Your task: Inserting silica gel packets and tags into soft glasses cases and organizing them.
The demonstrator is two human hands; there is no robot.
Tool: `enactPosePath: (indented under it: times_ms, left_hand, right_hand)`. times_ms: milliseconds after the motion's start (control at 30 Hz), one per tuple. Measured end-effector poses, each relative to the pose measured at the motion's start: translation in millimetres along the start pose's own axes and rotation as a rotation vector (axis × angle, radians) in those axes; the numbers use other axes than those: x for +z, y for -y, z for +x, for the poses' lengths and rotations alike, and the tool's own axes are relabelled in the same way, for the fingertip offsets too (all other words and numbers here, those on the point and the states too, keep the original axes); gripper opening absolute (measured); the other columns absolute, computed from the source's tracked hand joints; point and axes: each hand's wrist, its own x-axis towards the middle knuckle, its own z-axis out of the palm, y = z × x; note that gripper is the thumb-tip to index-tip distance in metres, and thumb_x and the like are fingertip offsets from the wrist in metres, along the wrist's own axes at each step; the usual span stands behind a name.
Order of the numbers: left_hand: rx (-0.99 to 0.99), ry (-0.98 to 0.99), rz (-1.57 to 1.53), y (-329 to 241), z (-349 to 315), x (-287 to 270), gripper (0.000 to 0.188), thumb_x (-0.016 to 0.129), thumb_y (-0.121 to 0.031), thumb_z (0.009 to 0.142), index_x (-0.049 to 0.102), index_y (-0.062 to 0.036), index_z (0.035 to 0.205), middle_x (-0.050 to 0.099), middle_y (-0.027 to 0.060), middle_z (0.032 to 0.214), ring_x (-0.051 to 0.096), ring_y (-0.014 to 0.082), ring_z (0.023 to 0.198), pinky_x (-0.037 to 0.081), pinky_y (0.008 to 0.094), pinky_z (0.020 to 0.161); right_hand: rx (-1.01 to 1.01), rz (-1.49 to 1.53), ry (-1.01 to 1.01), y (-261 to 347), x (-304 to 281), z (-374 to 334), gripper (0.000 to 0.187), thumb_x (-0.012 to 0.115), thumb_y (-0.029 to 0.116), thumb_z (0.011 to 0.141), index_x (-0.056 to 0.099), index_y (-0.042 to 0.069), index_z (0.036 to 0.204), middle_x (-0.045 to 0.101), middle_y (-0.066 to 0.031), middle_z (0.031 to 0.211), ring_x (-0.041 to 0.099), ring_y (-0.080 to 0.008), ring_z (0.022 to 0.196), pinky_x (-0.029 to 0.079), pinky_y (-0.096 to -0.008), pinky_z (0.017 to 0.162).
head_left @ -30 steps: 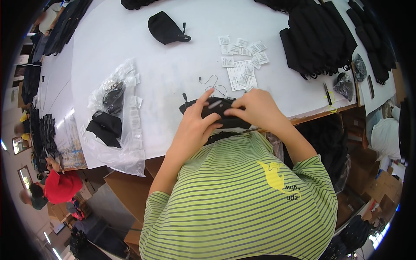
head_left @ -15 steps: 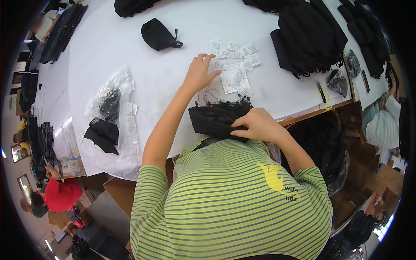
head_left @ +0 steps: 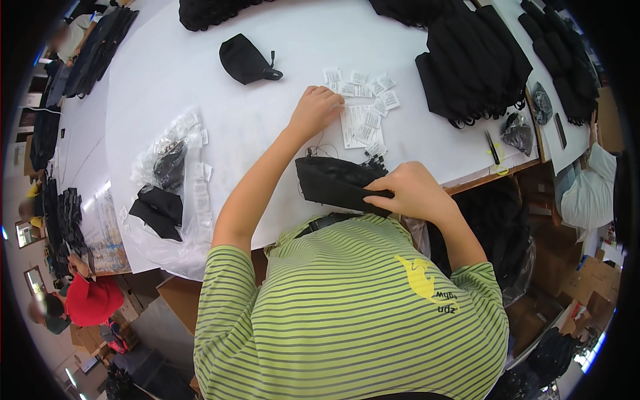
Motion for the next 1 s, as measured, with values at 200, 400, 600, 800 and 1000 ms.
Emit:
enactPosePath:
  times_ms: [200, 400, 600, 800, 1000]
  left_hand:
    - [-0.329, -0.074, -0.517, -60.6, 9.4, -63.3, 0.011, 0.066, -0.014, 0.082, 0.067, -0.0053, 0.088, 0.067, 0.0044, 0.09, 0.058, 0.0203, 0.09, 0.04, 0.0307, 0.088]
    - [-0.031, 0.011, -0.325, -98.3, -16.8, -119.9, 0.011, 0.067, -0.017, 0.08, 0.066, -0.0084, 0.086, 0.063, -0.0001, 0.1, 0.05, 0.0242, 0.104, 0.036, 0.0378, 0.09]
    - [-0.224, -0.166, -0.071, -107.1, -46.6, -114.7, 0.02, 0.069, -0.021, 0.08, 0.067, -0.009, 0.096, 0.055, 0.0075, 0.118, 0.043, 0.0276, 0.116, 0.032, 0.0403, 0.097]
    - [-0.692, -0.788, -1.327, -121.3, -71.5, -79.0, 0.059, 0.073, -0.016, 0.079, 0.041, -0.0025, 0.127, 0.047, 0.0098, 0.125, 0.047, 0.0233, 0.115, 0.037, 0.0364, 0.099]
    - [-0.873, -0.649, -1.685, -125.6, -77.6, -78.0, 0.052, 0.07, -0.011, 0.08, 0.043, -0.0039, 0.124, 0.055, 0.0084, 0.114, 0.055, 0.0201, 0.106, 0.045, 0.0346, 0.091]
  right_hand:
    - [0.031, -0.075, -0.037, -1.3, -10.1, 0.5, 0.016, 0.068, 0.025, 0.074, 0.073, 0.013, 0.083, 0.063, -0.0095, 0.06, 0.061, -0.0265, 0.056, 0.048, -0.0347, 0.056]
    - [-0.019, -0.113, -0.132, 1.6, -19.6, 11.7, 0.013, 0.069, 0.021, 0.073, 0.073, 0.012, 0.082, 0.062, -0.0089, 0.059, 0.059, -0.026, 0.052, 0.046, -0.0339, 0.053]
    - [-0.013, -0.124, -0.261, 8.0, -11.0, 22.0, 0.012, 0.069, 0.022, 0.074, 0.072, 0.012, 0.08, 0.06, -0.0085, 0.055, 0.058, -0.0258, 0.049, 0.044, -0.0347, 0.05]
    - [-0.023, 0.118, -0.528, 27.5, 6.8, 40.3, 0.014, 0.073, 0.019, 0.073, 0.073, 0.01, 0.083, 0.057, -0.0055, 0.051, 0.053, -0.02, 0.044, 0.04, -0.0301, 0.046]
    - [-0.087, 0.208, -0.664, 40.0, 27.2, 53.9, 0.02, 0.079, 0.017, 0.068, 0.069, 0.005, 0.081, 0.043, -0.0001, 0.045, 0.036, -0.0108, 0.039, 0.027, -0.0264, 0.042]
